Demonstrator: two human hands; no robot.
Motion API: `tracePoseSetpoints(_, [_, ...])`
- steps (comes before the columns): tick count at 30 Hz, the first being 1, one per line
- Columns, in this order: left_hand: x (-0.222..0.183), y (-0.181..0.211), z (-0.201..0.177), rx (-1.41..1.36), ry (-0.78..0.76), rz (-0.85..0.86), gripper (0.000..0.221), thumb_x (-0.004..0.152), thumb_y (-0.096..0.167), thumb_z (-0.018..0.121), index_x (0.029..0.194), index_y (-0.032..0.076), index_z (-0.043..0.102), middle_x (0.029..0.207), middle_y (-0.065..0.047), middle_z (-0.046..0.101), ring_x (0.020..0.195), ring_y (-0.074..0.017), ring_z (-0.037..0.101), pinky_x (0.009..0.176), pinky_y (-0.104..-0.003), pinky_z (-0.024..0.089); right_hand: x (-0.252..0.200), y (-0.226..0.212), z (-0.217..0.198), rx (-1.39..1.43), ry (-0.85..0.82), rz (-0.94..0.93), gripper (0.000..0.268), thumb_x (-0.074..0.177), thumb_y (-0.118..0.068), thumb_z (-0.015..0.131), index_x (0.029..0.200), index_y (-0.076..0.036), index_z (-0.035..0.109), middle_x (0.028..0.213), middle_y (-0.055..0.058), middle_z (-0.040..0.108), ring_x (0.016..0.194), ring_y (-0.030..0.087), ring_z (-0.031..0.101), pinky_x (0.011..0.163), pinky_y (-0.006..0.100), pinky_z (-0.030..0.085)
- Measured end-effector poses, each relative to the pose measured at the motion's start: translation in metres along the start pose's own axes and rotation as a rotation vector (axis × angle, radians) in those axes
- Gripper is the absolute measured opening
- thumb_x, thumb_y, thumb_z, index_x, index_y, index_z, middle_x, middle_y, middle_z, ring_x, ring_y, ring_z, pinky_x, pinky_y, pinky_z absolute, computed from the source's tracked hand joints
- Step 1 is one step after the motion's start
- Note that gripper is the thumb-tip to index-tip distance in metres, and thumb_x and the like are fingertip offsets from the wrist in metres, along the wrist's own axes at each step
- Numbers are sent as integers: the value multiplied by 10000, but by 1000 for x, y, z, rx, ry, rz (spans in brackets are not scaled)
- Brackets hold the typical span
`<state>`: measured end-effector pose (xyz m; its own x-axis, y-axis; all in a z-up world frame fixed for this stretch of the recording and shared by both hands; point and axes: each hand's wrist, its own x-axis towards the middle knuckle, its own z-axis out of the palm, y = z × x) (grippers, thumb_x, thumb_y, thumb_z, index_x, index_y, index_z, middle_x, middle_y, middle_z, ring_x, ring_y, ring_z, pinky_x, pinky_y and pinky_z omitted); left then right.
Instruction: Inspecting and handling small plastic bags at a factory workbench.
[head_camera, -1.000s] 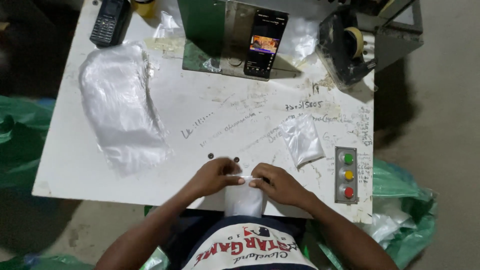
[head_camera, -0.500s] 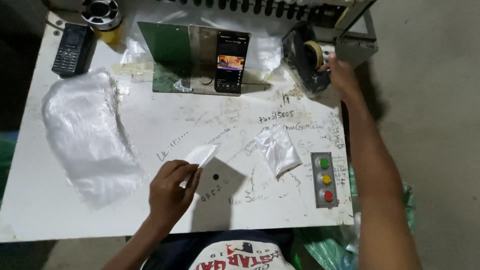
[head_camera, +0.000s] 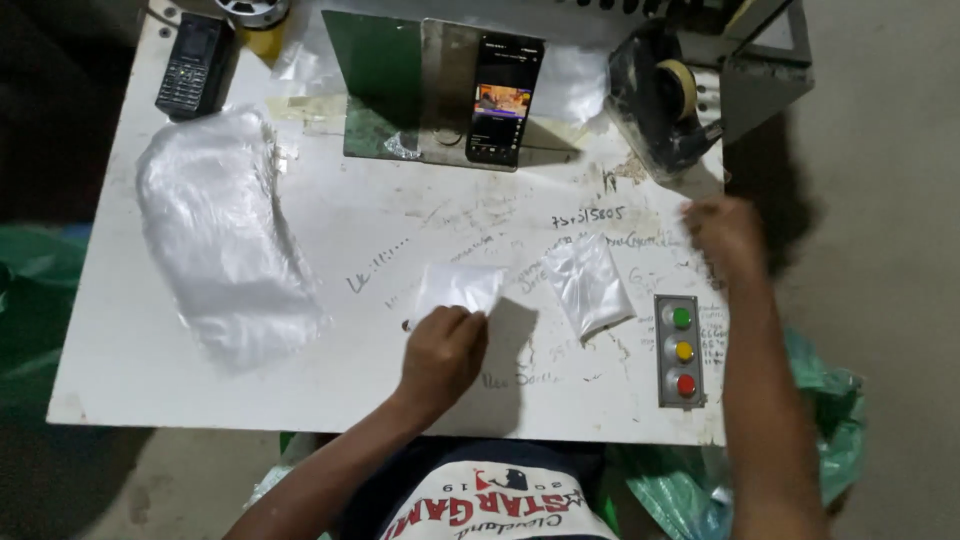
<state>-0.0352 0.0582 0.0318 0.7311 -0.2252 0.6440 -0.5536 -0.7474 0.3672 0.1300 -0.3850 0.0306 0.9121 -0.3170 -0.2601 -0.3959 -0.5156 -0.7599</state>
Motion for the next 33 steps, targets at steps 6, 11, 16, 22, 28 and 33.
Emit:
tracePoseSetpoints(6, [-6, -1, 26, 168, -139, 259, 40, 827, 17, 755, 847, 49, 740, 763, -96, 637, 670, -214, 634, 544, -308, 460, -191, -142, 122, 210, -634, 140, 290, 925, -288, 740, 956, 1, 743, 646, 63, 513, 551, 105, 452, 435, 190, 343])
tracePoseSetpoints(11, [9, 6, -6, -299, -164, -197, 67, 911, 81, 724, 885, 21, 736, 713, -125, 638, 603, -228, 628, 503, -322, 458, -219, -118, 157, 303, -613, 175, 378, 910, -392, 788, 858, -25, 714, 544, 80, 552, 420, 108, 483, 359, 216, 348])
tracePoseSetpoints(16, [30, 27, -15, -1348, -266, -1021, 217, 906, 173, 797, 898, -38, 749, 646, -95, 613, 567, -163, 533, 467, -295, 460, -220, -57, 163, 519, -408, -124, 676, 779, -134, 883, 1394, -82, 608, 1192, 128, 696, 921, 176, 641, 826, 365, 595])
tracePoseSetpoints(22, [59, 35, -16, -1670, -251, -998, 268, 980, 144, 645, 1099, -88, 705, 705, -118, 621, 629, -190, 657, 577, -273, 507, -194, -55, 93, 548, -299, -244, 387, 742, -221, 929, 997, -37, 703, 806, 82, 727, 708, 152, 675, 631, 313, 601])
tracePoseSetpoints(28, [14, 14, 10, -681, -360, -802, 350, 956, 262, 718, 1247, 67, 707, 987, -149, 726, 898, -288, 704, 807, -420, 551, -210, -109, 94, -184, -31, 8, 728, 854, -272, 839, 1468, -56, 512, 1358, 212, 616, 1285, 423, 590, 1070, 581, 487])
tracePoseSetpoints(33, [-14, 9, 40, -532, -199, -527, 273, 942, 209, 749, 1200, 125, 728, 891, -134, 737, 885, -345, 725, 809, -450, 574, -172, 14, 65, 389, -116, -86, 463, 666, 20, 905, 1099, 20, 741, 991, 146, 744, 928, 263, 667, 862, 407, 555])
